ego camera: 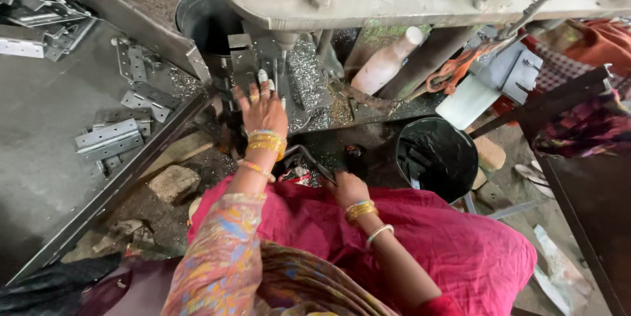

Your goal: The person operates a manual press machine to shape metal pieces. They place a metal piece under the press, activate the lever, and remove the finished piece, repeating the process with multiple items.

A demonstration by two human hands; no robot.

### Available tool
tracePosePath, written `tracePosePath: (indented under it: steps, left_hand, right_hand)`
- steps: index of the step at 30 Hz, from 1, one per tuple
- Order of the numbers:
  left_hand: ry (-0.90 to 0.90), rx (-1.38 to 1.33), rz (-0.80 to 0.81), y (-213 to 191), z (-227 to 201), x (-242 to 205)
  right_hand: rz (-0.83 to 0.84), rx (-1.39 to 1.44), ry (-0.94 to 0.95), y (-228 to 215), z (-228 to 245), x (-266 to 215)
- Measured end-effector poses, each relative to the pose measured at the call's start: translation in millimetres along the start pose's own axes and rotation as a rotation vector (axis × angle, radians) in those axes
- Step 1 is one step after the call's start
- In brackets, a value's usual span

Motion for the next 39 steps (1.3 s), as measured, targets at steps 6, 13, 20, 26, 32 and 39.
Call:
tracePosePath:
  steps: [6, 13, 20, 26, 32, 39]
  left_hand:
    - [-0.001, 0.063, 0.139, -1, 9, 13]
    - [-0.032, 0.055, 0.154, -3, 4, 22]
    - [-0.029, 0.063, 0.1, -4, 7, 9]
    - [-0.024, 0.021, 0.216, 0, 4, 1]
    - [-0.022, 0.093, 0.132, -8, 6, 3]
    - [-0.02, 0.025, 0.231, -2, 5, -3]
  right_hand:
    - [0.004, -0.012, -0.027, -12, 3, 23]
    - [0.119, -0.007, 0.07, -40, 19, 7]
    - [0.105, -0.045, 0.038, -46, 23, 12]
    - [0.112, -0.019, 0.066, -34, 20, -3]
    - [0.096, -0.022, 0.028, -42, 22, 14]
    - [0.135, 0.02, 0.056, -34, 18, -1]
Point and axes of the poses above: each hand's wrist, its own x-axis towards the middle knuckle, its own y-axis out of the palm, z = x × y, the point moved 4 cm from there along x, towards the middle knuckle, and after that the axes turned 8 degrees about y, right-handed, at the moved point
